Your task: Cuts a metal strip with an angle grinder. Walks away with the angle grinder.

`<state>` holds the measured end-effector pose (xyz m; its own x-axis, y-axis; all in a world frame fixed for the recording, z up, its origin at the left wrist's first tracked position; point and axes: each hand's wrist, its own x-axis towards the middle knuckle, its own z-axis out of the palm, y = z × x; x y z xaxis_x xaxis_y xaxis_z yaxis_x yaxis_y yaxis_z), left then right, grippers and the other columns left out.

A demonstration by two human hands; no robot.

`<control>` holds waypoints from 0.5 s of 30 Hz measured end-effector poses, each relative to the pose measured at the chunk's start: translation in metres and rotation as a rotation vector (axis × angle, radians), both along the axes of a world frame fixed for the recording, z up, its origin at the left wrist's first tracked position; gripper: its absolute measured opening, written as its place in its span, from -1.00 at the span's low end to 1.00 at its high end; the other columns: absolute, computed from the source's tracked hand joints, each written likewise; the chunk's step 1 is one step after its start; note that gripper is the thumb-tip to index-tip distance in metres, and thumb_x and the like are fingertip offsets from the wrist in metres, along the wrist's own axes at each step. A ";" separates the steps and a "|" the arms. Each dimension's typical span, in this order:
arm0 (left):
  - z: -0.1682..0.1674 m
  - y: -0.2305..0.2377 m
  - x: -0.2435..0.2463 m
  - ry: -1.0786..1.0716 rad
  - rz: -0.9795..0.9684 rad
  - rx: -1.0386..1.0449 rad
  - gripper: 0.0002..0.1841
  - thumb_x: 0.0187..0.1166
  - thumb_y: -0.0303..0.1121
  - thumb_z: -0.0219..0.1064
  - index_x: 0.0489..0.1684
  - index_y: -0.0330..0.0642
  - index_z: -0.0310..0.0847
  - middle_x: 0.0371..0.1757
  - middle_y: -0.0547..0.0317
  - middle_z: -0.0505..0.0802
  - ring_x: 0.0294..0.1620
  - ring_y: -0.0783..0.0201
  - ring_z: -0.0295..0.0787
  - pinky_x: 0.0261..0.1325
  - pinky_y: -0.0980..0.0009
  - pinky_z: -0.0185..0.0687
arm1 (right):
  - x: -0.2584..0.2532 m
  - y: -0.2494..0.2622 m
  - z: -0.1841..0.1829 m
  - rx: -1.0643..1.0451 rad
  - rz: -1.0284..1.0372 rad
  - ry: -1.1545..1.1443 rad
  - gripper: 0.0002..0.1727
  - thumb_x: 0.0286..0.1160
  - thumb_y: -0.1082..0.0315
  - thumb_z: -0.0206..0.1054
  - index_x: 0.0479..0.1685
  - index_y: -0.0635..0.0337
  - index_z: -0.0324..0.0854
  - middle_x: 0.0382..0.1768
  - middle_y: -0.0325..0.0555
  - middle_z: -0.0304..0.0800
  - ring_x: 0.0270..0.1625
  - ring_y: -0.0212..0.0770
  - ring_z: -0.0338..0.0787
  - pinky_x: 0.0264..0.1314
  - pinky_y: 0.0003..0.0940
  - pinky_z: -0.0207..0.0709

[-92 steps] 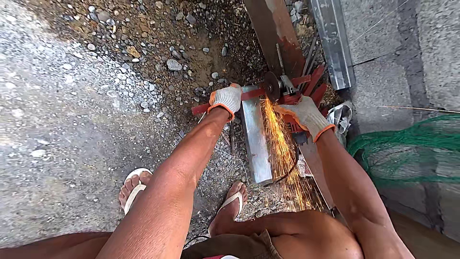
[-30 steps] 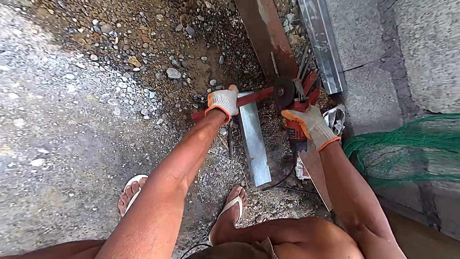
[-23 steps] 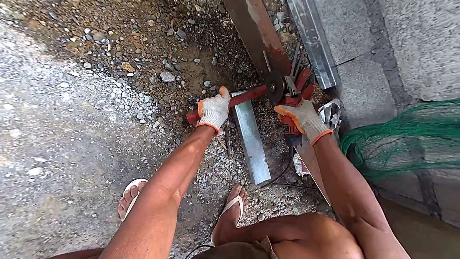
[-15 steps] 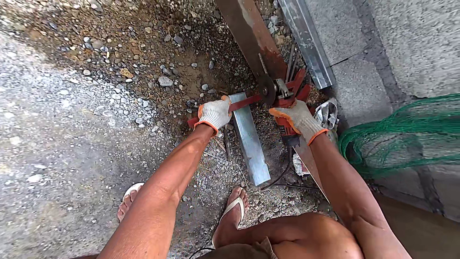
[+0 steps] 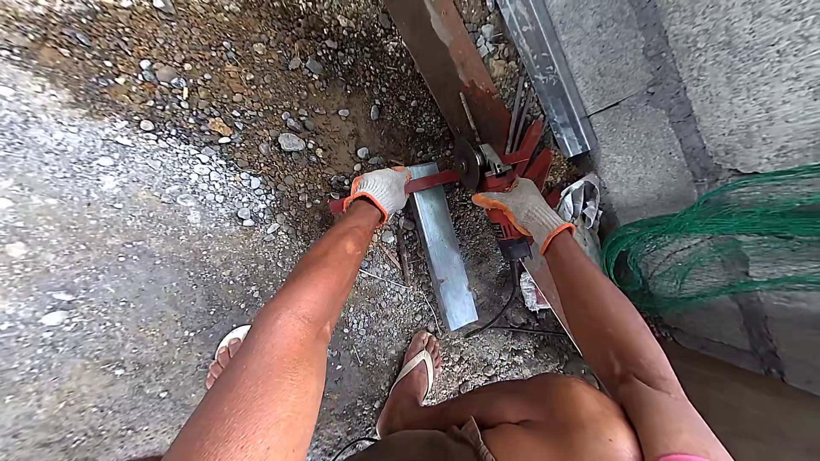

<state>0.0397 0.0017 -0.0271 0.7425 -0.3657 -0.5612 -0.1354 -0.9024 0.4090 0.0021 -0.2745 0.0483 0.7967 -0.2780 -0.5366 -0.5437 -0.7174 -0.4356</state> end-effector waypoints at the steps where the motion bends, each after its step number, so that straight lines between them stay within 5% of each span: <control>1: 0.000 0.000 -0.001 0.001 -0.003 0.006 -0.60 0.56 -0.17 0.33 0.34 -0.02 0.65 0.03 -0.22 0.87 0.09 -0.32 0.83 -0.02 -0.40 0.66 | 0.000 0.000 -0.001 0.007 0.004 -0.005 -0.29 -0.08 -0.17 0.78 0.06 0.08 0.74 -0.17 -0.10 0.90 -0.11 -0.16 0.89 0.03 0.01 0.78; 15: 0.001 -0.004 -0.002 0.006 -0.001 0.048 -0.61 0.56 -0.18 0.33 0.33 -0.03 0.65 0.02 -0.24 0.87 0.08 -0.34 0.83 -0.04 -0.41 0.66 | -0.002 -0.001 0.000 -0.005 0.005 0.025 -0.25 -0.12 -0.19 0.78 0.07 0.07 0.73 -0.16 -0.09 0.89 -0.11 -0.14 0.88 0.01 0.02 0.75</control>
<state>0.0382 -0.0020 -0.0259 0.7387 -0.3386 -0.5829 -0.1334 -0.9210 0.3659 0.0001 -0.2755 0.0479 0.7845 -0.2766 -0.5550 -0.5505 -0.7226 -0.4181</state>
